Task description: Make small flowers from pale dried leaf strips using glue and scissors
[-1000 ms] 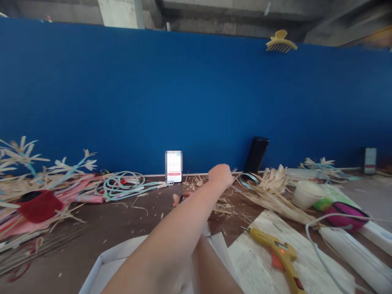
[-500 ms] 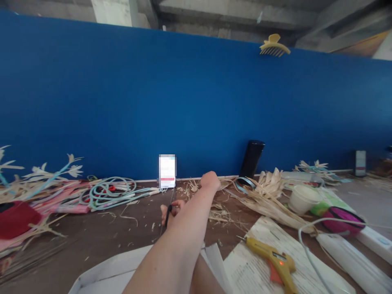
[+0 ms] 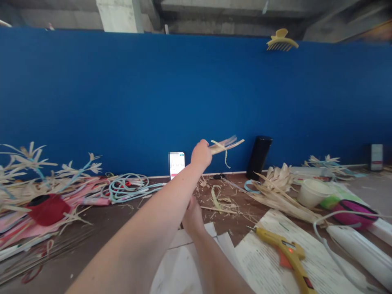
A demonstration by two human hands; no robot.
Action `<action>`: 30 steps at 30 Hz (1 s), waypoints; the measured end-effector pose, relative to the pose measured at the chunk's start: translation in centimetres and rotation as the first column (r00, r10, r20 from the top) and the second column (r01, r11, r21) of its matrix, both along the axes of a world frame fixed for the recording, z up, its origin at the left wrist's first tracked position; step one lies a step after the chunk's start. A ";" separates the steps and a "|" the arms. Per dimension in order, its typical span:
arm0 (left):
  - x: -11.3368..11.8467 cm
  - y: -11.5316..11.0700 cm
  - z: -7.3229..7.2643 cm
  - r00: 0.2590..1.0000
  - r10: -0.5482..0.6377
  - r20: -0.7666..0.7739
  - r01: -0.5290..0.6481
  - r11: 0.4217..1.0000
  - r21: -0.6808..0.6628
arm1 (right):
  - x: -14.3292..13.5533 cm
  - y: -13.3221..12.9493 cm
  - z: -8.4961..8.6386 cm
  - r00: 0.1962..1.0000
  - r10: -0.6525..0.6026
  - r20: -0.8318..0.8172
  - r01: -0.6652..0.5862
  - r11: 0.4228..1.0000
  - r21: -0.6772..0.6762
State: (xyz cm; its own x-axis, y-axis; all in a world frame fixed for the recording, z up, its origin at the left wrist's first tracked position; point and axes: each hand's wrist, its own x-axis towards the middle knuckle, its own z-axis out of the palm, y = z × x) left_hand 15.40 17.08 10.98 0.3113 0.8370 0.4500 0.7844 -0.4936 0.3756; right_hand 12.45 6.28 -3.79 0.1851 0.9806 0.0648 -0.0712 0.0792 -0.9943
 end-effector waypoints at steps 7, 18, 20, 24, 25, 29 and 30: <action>-2.1 -0.6 0.9 0.969 -0.105 -0.223 0.126 0.989 0.082 | -0.1 -0.5 1.1 1.000 0.017 -0.020 -0.018 0.999 -0.026; -5.6 -2.9 0.1 0.973 0.002 0.232 -0.036 0.989 0.141 | -0.2 0.3 -0.3 0.995 0.011 -0.097 -0.012 1.000 -0.014; -7.1 -3.9 -1.1 0.903 0.028 0.428 -0.089 0.989 0.122 | -0.1 0.4 0.0 0.984 -0.002 -0.176 -0.002 1.000 -0.028; -11.0 -6.3 -4.8 0.662 0.167 0.731 -0.233 0.972 -0.011 | 0.4 0.0 1.1 0.947 0.002 -0.321 -0.008 1.000 -0.018; -11.9 -6.9 -5.9 0.610 0.197 0.767 -0.249 0.967 -0.050 | 0.6 -0.1 1.3 0.948 0.011 -0.317 -0.014 1.000 -0.007; -14.6 -8.9 -10.0 0.486 0.274 0.830 -0.267 0.951 -0.157 | 1.2 -0.3 1.5 0.944 -0.011 -0.329 0.007 1.000 -0.014; -15.0 -9.2 -10.7 0.483 0.273 0.832 -0.251 0.954 -0.167 | 1.3 -0.3 1.5 0.939 -0.020 -0.343 0.015 1.000 -0.017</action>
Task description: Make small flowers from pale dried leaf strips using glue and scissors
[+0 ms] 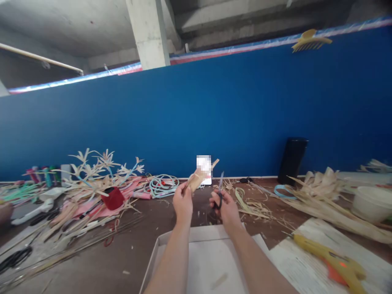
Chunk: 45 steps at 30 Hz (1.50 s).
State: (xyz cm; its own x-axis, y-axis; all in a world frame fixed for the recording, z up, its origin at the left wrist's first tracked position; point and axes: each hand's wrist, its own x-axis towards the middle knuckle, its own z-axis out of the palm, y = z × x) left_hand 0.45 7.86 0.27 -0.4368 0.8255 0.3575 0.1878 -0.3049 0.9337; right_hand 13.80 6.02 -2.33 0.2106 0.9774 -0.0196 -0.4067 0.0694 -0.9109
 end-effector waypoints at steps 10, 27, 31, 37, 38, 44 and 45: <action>0.8 -0.3 -1.9 0.929 -0.364 -0.062 0.363 0.931 -0.018 | 1.1 0.8 -0.6 0.976 -0.109 -0.190 0.124 0.990 0.068; 1.3 -0.9 -2.0 0.883 -0.402 -0.244 0.417 0.909 0.010 | 0.9 0.7 -1.0 0.985 -0.150 -0.085 0.158 0.982 0.107; 1.4 -1.1 -1.5 0.883 -0.324 -0.340 0.382 0.917 0.116 | 0.9 0.6 -1.2 0.988 -0.151 -0.017 0.152 0.984 0.088; -0.5 -0.3 -1.5 0.993 -0.054 -0.104 0.054 0.999 -0.001 | 1.0 0.8 -1.2 0.981 -0.193 0.009 0.192 0.977 0.091; -1.0 -0.1 -1.7 0.994 0.025 -0.106 -0.033 0.997 -0.076 | 1.0 0.9 -1.3 0.979 -0.203 0.006 0.202 0.975 0.088; -1.6 -0.2 -1.9 0.827 0.339 -0.448 -0.393 0.919 -0.030 | 1.1 1.1 -1.6 0.977 -0.209 0.035 0.204 0.973 0.106; -1.3 -0.3 -1.7 0.798 0.360 -0.484 -0.389 0.920 0.045 | 1.1 1.0 -1.6 0.978 -0.202 0.041 0.197 0.975 0.101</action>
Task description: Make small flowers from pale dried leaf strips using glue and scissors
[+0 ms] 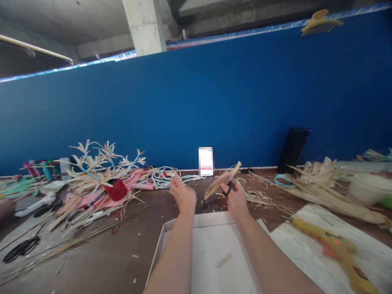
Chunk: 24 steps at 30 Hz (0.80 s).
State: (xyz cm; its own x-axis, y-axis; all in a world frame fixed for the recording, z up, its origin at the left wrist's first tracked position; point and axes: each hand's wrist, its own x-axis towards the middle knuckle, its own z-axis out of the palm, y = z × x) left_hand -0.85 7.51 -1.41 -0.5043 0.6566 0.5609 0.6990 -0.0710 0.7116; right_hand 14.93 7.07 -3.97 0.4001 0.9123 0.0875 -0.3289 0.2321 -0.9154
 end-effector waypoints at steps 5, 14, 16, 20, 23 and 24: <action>2.2 -1.0 0.8 0.903 -0.393 -0.171 0.417 0.900 0.131 | 0.0 -0.1 -0.1 0.998 0.040 0.054 -0.039 0.999 -0.032; 3.1 -0.8 0.3 0.813 -0.557 0.168 0.578 0.807 -0.120 | -0.4 -0.8 0.8 0.978 0.196 -0.066 -0.199 0.979 -0.042; 2.8 -0.7 0.6 0.809 -0.520 0.274 0.565 0.816 -0.124 | -0.5 -1.0 1.0 0.976 0.212 -0.057 -0.215 0.975 -0.059; 2.2 -0.6 1.2 0.845 -0.453 0.286 0.496 0.863 -0.099 | -0.4 -1.1 1.1 0.975 0.220 -0.008 -0.220 0.972 -0.077; 1.3 -0.5 1.3 0.892 -0.380 0.242 0.404 0.913 -0.053 | -0.3 -1.3 1.2 0.964 0.265 0.012 -0.263 0.963 -0.061; 0.9 -0.4 1.3 0.898 -0.365 0.244 0.387 0.921 -0.048 | -0.3 -1.4 1.4 0.955 0.295 0.014 -0.294 0.954 -0.061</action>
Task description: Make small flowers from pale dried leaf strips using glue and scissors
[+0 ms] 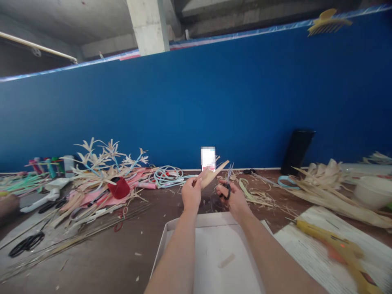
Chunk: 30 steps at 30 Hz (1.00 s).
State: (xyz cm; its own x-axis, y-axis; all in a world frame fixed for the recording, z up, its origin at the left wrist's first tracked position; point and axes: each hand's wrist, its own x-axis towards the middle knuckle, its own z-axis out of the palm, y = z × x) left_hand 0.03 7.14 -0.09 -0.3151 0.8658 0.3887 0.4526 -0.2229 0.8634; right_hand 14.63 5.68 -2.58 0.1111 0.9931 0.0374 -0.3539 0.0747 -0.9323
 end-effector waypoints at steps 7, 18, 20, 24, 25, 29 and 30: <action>-2.5 0.6 0.4 0.996 0.086 0.008 -0.086 0.996 -0.012 | 0.3 -1.3 1.5 0.972 0.145 0.187 -0.146 0.989 -0.008; -2.7 0.5 0.8 0.999 -0.018 -0.029 0.021 0.995 0.096 | -0.2 -1.3 1.6 0.881 0.149 0.449 -0.153 0.988 -0.027; -2.7 0.5 0.9 0.998 -0.038 -0.049 0.043 0.994 0.098 | 0.0 -1.1 1.2 0.880 0.118 0.460 -0.141 0.990 0.017; -3.2 0.4 1.0 0.996 -0.079 -0.042 0.082 0.995 0.064 | 0.3 -1.1 1.1 0.858 0.096 0.505 -0.138 0.989 0.045; -3.3 0.4 1.1 0.995 -0.091 -0.036 0.093 0.995 0.042 | 0.3 -1.2 1.2 0.853 0.101 0.512 -0.144 0.989 0.045; -3.9 0.4 1.4 0.993 -0.118 -0.025 0.117 0.992 -0.041 | 0.3 -1.3 1.3 0.854 0.106 0.510 -0.158 0.986 0.058; -3.9 0.4 1.5 0.992 -0.120 -0.023 0.119 0.992 -0.044 | 0.3 -1.3 1.3 0.854 0.103 0.509 -0.155 0.986 0.061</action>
State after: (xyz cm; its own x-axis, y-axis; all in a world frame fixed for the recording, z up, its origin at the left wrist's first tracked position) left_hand -3.88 7.55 1.37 -0.1985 0.9125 0.3577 0.4470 -0.2405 0.8616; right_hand 14.89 4.35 -1.27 -0.0772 0.9858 0.1490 0.1485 0.1592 -0.9760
